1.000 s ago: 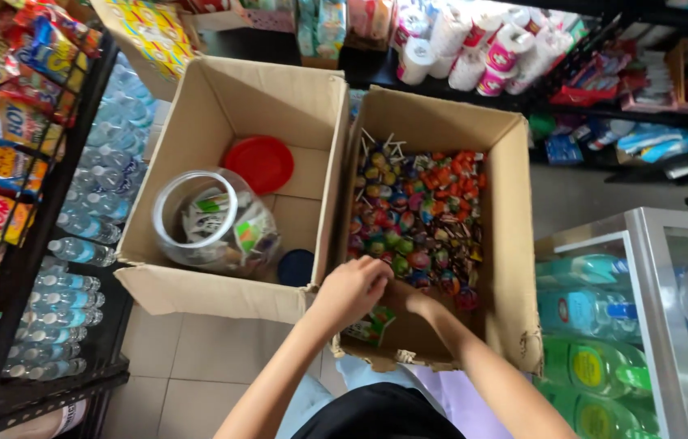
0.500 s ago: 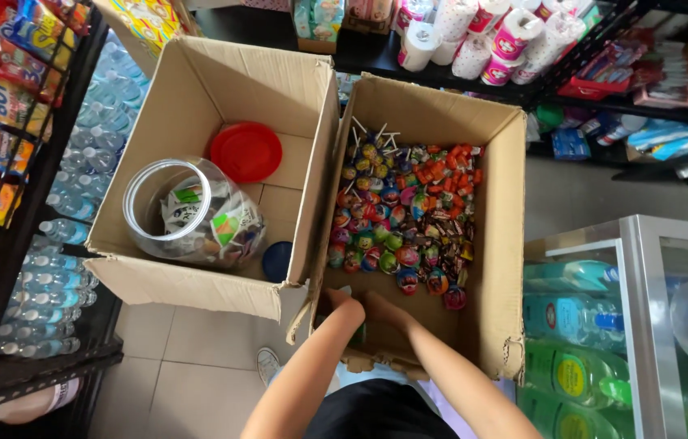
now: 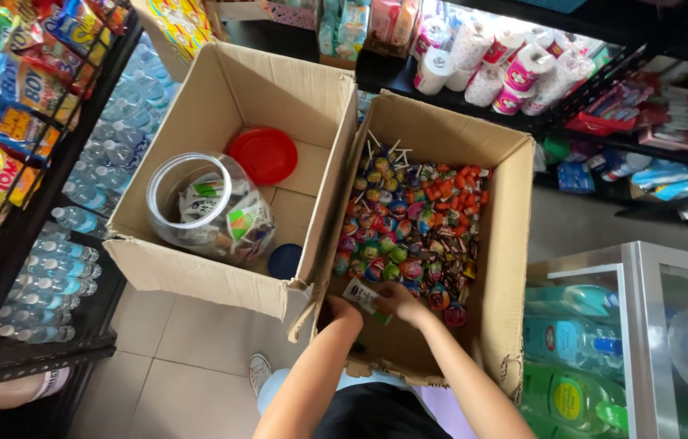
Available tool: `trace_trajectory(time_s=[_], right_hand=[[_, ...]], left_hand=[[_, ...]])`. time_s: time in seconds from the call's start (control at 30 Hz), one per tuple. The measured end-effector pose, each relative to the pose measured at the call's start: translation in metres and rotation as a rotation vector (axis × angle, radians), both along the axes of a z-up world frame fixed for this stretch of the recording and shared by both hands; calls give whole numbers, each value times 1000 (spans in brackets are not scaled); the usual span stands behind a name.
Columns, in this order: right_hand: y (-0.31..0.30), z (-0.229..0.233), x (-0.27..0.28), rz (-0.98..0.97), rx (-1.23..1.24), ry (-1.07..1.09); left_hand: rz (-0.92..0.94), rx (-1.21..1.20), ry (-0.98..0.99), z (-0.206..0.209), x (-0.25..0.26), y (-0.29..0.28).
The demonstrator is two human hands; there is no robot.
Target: Sort and organize various snack items, candies, and lollipops into plastic jars and cardboard boxes in a grocery store aisle.
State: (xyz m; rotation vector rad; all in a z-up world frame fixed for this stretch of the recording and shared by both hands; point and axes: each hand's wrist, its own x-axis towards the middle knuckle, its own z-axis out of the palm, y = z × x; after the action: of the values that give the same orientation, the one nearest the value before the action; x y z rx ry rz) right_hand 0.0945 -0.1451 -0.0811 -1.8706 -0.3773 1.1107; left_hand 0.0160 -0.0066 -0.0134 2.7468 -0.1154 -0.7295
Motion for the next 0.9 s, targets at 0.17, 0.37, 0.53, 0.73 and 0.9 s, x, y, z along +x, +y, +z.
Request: trace_trajectory(time_s=[0.17,0.37,0.53,0.73,0.9], right_hand=[[1,67,10,-108,-37,39],[6,154,22,-154,-40,-244],[13,226,26,-360,221,-215],[40,275,27,-431,521,-298],[80,308,10,-437,580,-275]], left_hand=[[-8,14,-10,-21,4,1],[-35,28,-24,-21,3,21],[79,-206,-290,107,-29,71],[394,-554,-662,278,-98,188],[680,-442,-862,334,-132,277]])
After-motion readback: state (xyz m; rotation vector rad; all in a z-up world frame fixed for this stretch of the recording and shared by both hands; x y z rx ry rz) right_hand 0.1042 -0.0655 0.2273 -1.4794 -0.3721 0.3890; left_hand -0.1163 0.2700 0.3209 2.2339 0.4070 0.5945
